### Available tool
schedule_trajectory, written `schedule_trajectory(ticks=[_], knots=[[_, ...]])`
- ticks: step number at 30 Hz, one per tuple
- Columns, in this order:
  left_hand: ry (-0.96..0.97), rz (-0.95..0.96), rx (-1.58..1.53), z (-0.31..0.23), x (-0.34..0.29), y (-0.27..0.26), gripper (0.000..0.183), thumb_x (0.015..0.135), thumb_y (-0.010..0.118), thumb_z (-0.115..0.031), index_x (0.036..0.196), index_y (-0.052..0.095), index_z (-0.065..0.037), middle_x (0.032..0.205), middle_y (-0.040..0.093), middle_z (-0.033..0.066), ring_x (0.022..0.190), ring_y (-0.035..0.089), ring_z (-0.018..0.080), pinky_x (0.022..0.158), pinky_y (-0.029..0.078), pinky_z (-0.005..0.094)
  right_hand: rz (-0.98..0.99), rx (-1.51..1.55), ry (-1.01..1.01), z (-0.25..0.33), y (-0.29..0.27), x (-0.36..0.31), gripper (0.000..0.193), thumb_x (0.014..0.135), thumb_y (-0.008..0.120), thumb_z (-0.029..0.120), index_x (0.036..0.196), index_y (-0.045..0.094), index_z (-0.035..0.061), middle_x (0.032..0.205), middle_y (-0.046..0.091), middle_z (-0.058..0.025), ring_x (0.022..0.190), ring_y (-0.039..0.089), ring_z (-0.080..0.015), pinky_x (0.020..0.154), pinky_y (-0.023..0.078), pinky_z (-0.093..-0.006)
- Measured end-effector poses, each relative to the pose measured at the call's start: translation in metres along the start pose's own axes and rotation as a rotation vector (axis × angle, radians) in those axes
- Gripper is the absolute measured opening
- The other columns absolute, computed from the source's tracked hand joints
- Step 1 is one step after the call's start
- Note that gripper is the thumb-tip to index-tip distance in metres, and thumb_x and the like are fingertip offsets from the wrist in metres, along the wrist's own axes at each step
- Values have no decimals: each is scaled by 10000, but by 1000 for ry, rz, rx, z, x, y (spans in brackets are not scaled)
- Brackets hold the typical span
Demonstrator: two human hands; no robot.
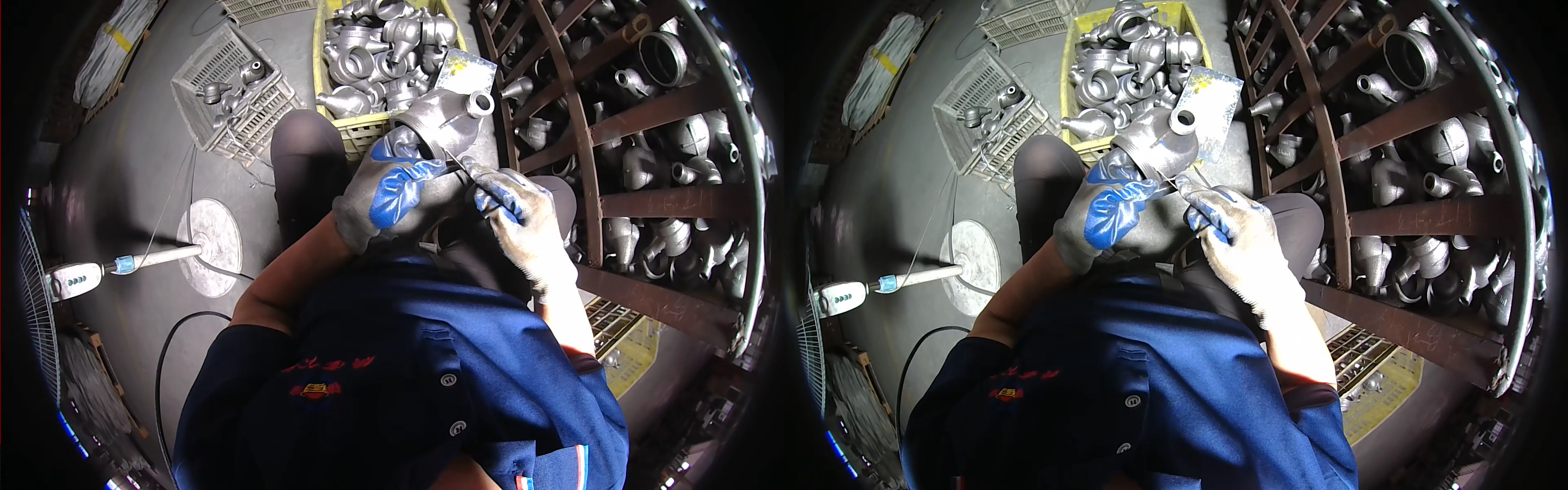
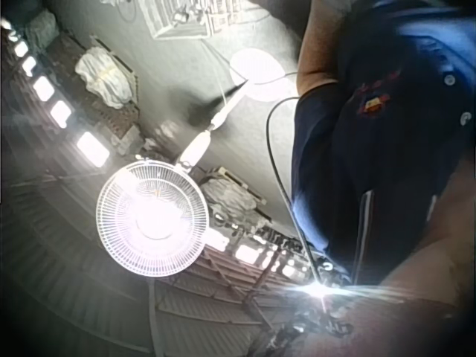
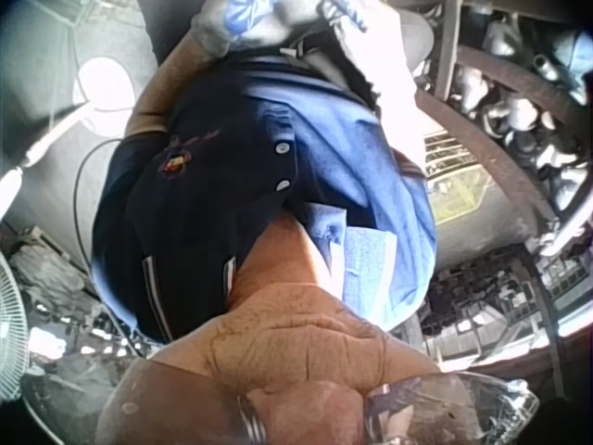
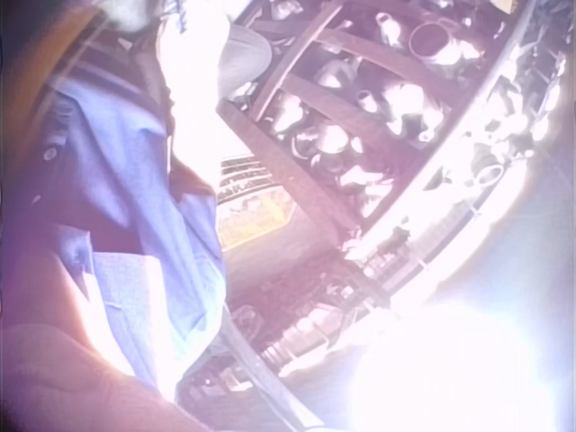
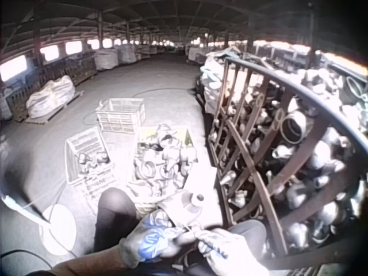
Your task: The person is cleaning and deburring metal pipe fittings using a manual scraper tool.
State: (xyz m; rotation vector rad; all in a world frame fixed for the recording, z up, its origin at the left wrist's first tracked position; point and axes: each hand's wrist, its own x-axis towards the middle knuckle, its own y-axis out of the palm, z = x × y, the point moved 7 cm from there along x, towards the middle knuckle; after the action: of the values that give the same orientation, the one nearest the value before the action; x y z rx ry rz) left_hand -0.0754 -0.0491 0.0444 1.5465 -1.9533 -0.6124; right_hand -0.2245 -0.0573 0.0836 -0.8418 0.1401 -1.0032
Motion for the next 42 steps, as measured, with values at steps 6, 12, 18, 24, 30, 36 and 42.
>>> schedule_trajectory(ticks=[6, 12, 18, 24, 30, 36, 42], knots=[[162, 26, 571, 2, -2, -12, 444, 723, 658, -66, 1147, 548, 11, 1129, 579, 103, 1042, 555, 210, 925, 416, 337, 40, 325, 220, -11, 1, -1, 290, 763, 557, 19, 1043, 631, 27, 907, 632, -163, 800, 624, -299, 720, 486, -346], [36, -46, 592, 18, -3, -26, 447, 642, 640, -18, 1086, 596, 9, 1098, 591, 134, 1038, 553, 253, 943, 398, 340, -88, -214, -28, 11, 12, -3, 350, 711, 641, 7, 1058, 621, 52, 936, 620, -141, 849, 613, -314, 751, 500, -350], [227, -23, 741, 20, 0, -35, 397, 652, 649, -19, 1047, 622, -4, 1067, 604, 144, 1039, 557, 278, 933, 406, 353, 8, -205, -6, 7, 14, -3, 313, 733, 610, 9, 1044, 627, 42, 941, 623, -153, 866, 616, -312, 780, 490, -354], [296, 94, 1007, -4, -1, 5, 393, 670, 617, -71, 1063, 636, -52, 1047, 626, 117, 1046, 554, 294, 955, 395, 379, 49, 251, 214, -13, 3, -2, 269, 789, 568, 23, 1050, 619, -22, 933, 644, -152, 799, 638, -254, 761, 487, -293], [328, 38, 1047, 3, -1, -10, 422, 662, 631, -111, 1082, 636, -78, 1087, 612, 105, 1059, 545, 288, 977, 380, 384, 72, 19, 94, -5, 6, 1, 354, 716, 542, 7, 1059, 623, 47, 906, 621, -161, 810, 606, -338, 727, 484, -376], [140, 7, 820, 9, 0, -13, 447, 657, 636, -108, 1101, 620, -63, 1106, 603, 108, 1093, 527, 271, 990, 371, 366, -11, 134, 148, -11, 0, -1, 314, 727, 563, 27, 1033, 632, 36, 880, 616, -155, 809, 611, -317, 714, 480, -368], [251, 59, 1283, -2, 1, 8, 399, 678, 650, -35, 1075, 611, -23, 1100, 606, 88, 1031, 573, 211, 930, 426, 315, 38, -8, 71, -8, 10, 0, 320, 740, 541, 39, 1048, 630, 36, 925, 628, -141, 842, 611, -311, 742, 485, -354]])
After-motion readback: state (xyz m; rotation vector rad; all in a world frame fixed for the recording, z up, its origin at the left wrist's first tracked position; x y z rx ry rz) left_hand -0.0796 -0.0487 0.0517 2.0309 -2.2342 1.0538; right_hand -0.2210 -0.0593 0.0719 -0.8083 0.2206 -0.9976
